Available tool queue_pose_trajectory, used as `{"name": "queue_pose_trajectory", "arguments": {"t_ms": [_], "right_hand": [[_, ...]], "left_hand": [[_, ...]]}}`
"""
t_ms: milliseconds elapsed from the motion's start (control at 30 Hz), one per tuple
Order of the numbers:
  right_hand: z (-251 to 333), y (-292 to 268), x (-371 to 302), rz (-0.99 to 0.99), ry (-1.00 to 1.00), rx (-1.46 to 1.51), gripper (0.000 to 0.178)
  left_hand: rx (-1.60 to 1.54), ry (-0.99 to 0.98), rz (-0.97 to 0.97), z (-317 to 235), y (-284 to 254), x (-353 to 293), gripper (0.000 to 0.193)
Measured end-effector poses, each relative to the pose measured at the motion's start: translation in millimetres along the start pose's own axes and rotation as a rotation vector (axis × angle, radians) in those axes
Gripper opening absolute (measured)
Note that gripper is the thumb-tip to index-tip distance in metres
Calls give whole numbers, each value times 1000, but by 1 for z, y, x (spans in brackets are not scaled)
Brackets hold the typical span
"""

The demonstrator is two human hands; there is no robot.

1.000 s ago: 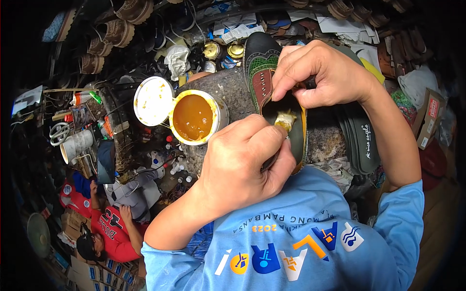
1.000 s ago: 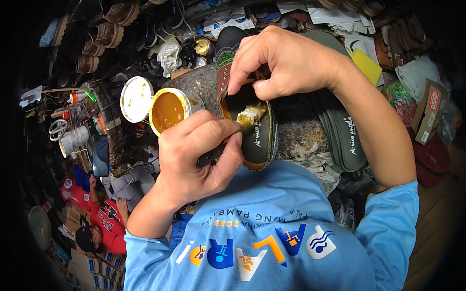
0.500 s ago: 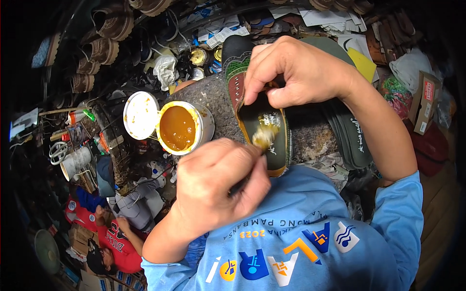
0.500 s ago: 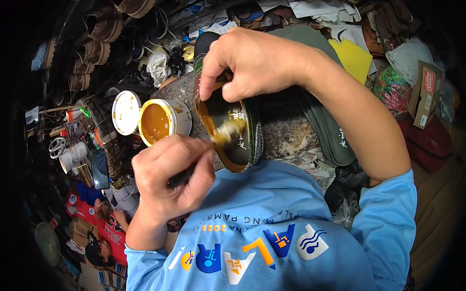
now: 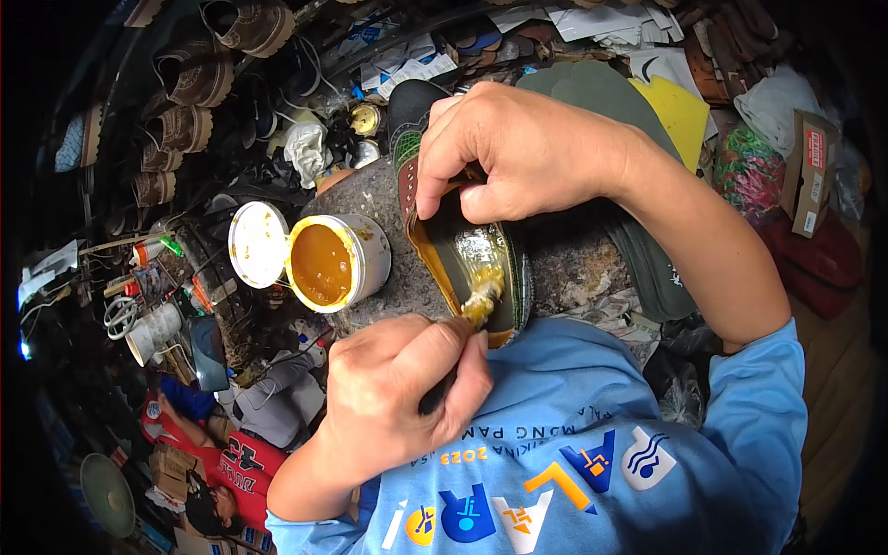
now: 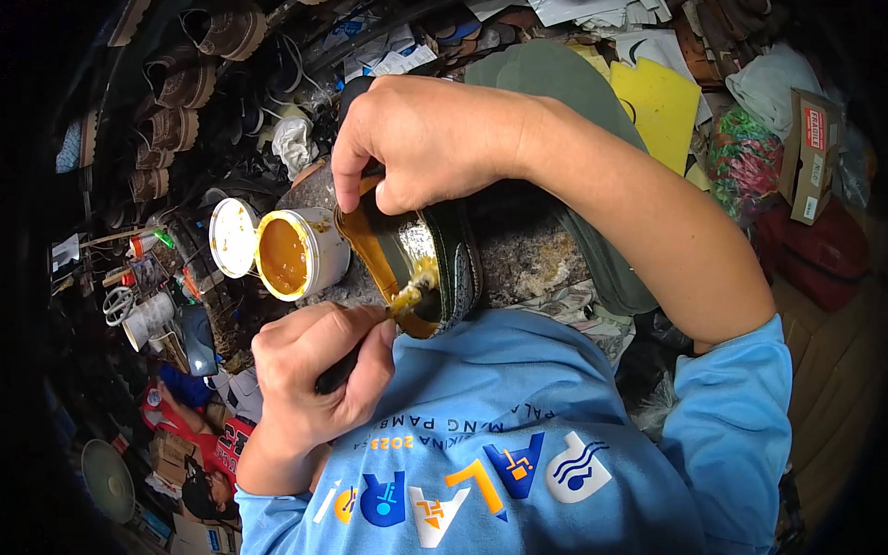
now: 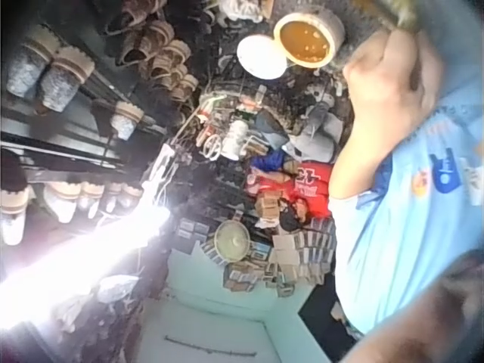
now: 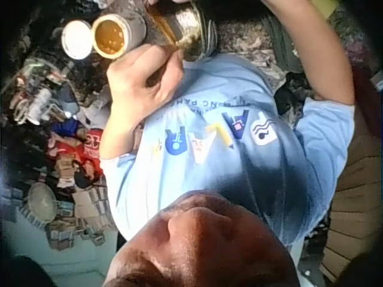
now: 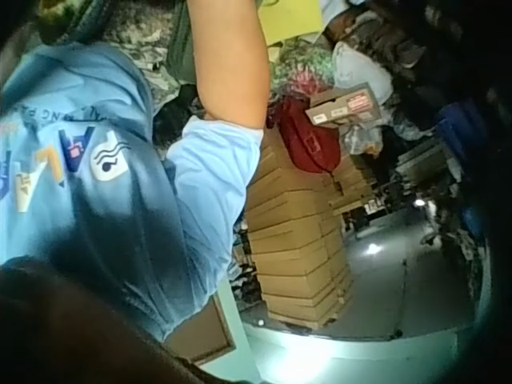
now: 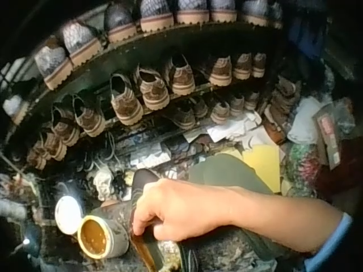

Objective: Apply adhesive to the interior of shoe uppers and insoles using a brush.

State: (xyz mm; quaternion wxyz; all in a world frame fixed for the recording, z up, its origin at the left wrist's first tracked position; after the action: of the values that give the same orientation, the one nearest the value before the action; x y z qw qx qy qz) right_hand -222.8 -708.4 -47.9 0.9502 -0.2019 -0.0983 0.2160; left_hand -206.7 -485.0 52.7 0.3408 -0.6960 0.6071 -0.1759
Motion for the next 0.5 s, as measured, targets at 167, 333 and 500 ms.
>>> {"name": "queue_pose_trajectory", "arguments": {"t_ms": [167,333,500], "right_hand": [[-1,-4,-2,20,-42,3,33],[-4,-7,-7,32,-125,15,34],[1,-13,-8,89,-64,3,34]], "left_hand": [[77,-96,-115,15,4,11,3],[-202,-115,89,4,-6,-2,4],[-147,-12,-97,40,-6,21,3]]}}
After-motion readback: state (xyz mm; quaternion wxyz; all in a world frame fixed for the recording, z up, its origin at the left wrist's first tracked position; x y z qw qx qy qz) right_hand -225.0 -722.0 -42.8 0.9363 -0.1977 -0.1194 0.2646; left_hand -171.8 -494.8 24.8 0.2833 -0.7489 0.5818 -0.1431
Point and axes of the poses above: each hand's wrist, its own x-axis towards the middle knuckle, its own y-axis out of the palm, z = x × y, the point moved 1 cm from there along x, towards the middle knuckle, and after that the axes turned 12 degrees about z, right-handed, at the moved point
